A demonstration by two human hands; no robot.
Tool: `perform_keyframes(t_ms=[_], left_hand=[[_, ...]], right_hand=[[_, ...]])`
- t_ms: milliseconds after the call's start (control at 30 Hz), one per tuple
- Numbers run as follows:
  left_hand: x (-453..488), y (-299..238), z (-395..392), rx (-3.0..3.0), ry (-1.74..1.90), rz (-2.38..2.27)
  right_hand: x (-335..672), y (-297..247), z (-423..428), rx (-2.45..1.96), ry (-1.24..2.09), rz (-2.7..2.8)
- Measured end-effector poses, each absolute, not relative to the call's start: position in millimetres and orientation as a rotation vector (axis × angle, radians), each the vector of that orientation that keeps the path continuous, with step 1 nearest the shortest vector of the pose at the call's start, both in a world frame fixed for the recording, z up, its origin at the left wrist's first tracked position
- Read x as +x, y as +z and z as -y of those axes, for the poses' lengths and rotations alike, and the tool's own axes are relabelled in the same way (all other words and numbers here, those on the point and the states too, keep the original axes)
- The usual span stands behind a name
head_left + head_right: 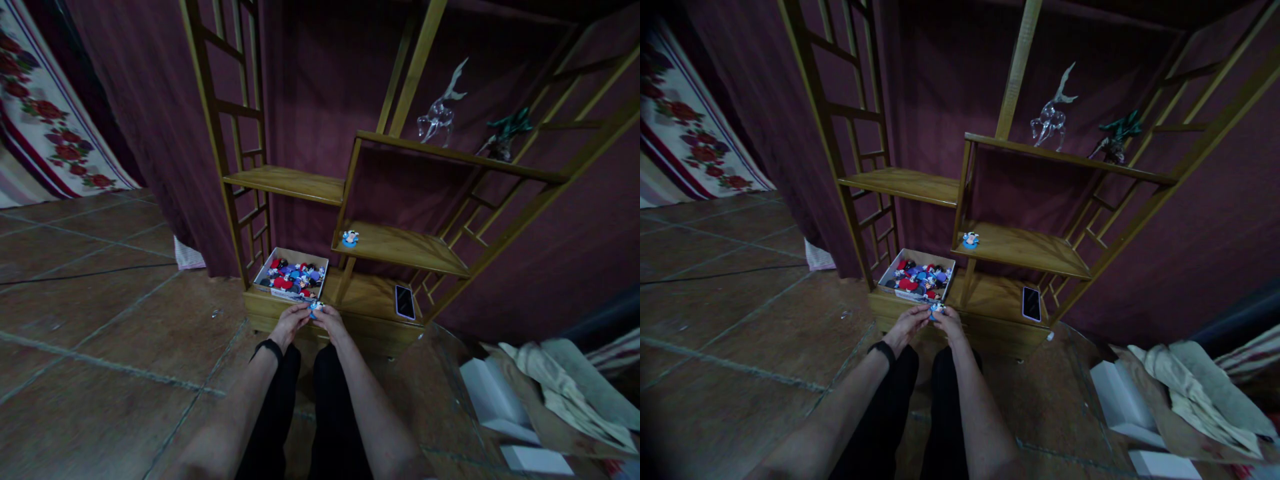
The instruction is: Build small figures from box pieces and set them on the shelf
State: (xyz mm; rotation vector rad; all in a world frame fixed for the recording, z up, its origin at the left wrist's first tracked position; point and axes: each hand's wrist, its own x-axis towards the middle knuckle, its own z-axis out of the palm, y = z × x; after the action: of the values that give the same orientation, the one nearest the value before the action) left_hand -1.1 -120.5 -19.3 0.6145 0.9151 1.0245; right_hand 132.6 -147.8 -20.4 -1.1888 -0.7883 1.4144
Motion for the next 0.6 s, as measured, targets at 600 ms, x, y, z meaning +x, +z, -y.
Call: perform_keyframes(t_ms=[600], left_hand=[[-3.5,-10.7,123.8,0.624,0.909,-0.942]], right_hand=[[125.8,-14.8,145.2,-1.172,1.142,0.879]])
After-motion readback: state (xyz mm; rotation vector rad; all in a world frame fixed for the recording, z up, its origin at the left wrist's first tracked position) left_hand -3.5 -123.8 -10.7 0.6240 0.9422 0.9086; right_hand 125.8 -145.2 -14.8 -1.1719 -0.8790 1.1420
